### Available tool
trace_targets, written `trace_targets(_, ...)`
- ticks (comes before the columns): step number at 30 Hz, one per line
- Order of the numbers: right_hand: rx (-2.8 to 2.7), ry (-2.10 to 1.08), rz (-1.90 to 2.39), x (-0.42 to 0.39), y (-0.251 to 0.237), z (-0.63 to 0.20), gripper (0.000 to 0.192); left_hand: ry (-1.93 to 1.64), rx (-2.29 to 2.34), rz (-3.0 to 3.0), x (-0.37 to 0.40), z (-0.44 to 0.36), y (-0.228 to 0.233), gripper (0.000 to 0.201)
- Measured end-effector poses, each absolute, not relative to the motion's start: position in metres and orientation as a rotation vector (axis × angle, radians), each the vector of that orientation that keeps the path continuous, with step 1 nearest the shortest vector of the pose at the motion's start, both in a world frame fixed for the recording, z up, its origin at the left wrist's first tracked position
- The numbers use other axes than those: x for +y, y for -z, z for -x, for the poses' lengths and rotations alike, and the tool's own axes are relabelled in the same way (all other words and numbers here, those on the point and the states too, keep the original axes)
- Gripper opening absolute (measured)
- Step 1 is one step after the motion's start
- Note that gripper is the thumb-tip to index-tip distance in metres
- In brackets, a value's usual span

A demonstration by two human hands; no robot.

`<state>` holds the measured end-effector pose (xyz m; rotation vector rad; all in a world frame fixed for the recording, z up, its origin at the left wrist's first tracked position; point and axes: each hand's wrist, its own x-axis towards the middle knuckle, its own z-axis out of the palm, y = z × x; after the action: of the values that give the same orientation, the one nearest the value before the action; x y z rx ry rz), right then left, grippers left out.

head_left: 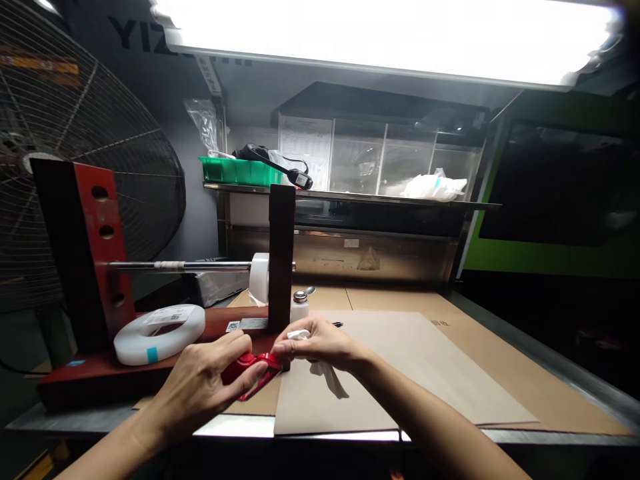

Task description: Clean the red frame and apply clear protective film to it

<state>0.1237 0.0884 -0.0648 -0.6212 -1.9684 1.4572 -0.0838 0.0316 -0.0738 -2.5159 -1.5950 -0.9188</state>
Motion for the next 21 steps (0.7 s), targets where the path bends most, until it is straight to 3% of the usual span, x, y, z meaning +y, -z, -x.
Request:
trace_targets(4,-2.018,-1.482,0.579,0.085,0.065,-0.123,0.026,0.767,-1.440,2.508,0.031,0.089,0.072,0.035)
trace_targets(7,-2.061,-1.368,0.583,0.085,0.067,-0.120,0.028,0.922,-1.608,2.466,0.030,0.094,0.071,0.038)
trace_targets(10,-2.160,-0.950,0.572,0.083,0.071,-0.112,0.022,1.200,-1.956,2.279,0.031,0.098,0.072,0.052)
trace_targets(13,-2.271,-0.432,0.542,0.082,0.077,-0.100,0.011,1.382,-2.306,2.225,0.038,0.100,0.074,0.054)
trace_targets(16,-2.340,-0.187,0.519,0.085,0.084,-0.087,0.008,1.521,-2.484,2.234,0.051,0.099,0.078,0.050)
trace_targets(18,-2.269,-0.365,0.537,0.091,0.087,-0.081,0.006,1.514,-2.476,2.180,0.059,0.099,0.079,0.038)
trace_targets(21,-1.866,-0.959,0.669,0.109,0.089,-0.077,0.014,1.484,-2.440,2.086,0.065,0.102,0.078,0.026)
